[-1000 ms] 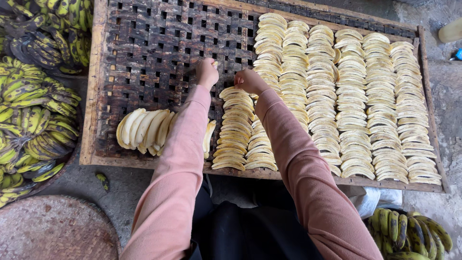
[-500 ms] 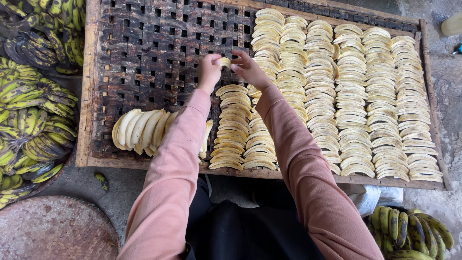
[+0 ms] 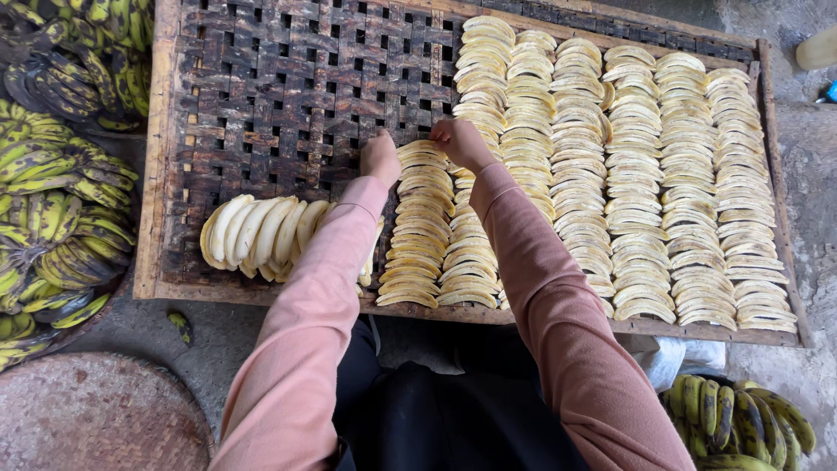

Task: The person sits on the ground in front of a woven bamboo tray and places peeled banana halves one at a time onto the tray, arranging them in neat overlapping rows that fill the empty section of the tray. They take each piece from a small pile at the left edge and lay it into the pattern by hand.

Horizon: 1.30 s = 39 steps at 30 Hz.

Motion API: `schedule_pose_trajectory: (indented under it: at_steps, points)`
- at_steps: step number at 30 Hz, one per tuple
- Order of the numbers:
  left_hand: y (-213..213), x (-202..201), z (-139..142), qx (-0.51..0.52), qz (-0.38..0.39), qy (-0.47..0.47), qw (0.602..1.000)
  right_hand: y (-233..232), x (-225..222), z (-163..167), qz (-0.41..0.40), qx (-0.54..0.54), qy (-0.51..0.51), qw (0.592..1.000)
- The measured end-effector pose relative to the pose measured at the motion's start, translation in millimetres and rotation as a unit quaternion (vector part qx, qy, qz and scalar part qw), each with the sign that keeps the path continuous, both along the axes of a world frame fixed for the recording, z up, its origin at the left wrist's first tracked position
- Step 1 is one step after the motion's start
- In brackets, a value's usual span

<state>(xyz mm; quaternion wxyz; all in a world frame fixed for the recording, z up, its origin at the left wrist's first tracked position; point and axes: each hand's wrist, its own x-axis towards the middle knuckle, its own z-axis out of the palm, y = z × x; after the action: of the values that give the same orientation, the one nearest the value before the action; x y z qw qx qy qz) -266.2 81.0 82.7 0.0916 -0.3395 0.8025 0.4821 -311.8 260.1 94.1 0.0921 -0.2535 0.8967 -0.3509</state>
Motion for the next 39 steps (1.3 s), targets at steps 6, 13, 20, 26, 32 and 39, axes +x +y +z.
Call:
schedule_pose_trajectory:
  at_steps: [6,13,20,26,32,39]
  points:
    - [9,2,-16,-0.206,-0.12,0.093,0.967,2,3,-1,-0.012,0.025,0.017,0.999]
    - [3,8,-8,-0.012,0.026,0.046,0.999,1,6,1,-0.016,0.065,0.017,0.998]
    - [3,19,-8,0.047,0.016,0.128,0.991,1,7,4,-0.016,0.054,0.008,0.998]
    - [-3,26,-15,-0.16,-0.143,0.205,0.955,8,6,5,-0.034,0.066,0.0,0.997]
    - [-34,14,27,-0.197,-0.084,0.276,0.937,-15,34,7,0.043,0.026,0.042,0.998]
    - [-84,87,129,0.036,-0.008,0.44,0.897,-79,116,10,0.32,-0.028,-0.13,0.938]
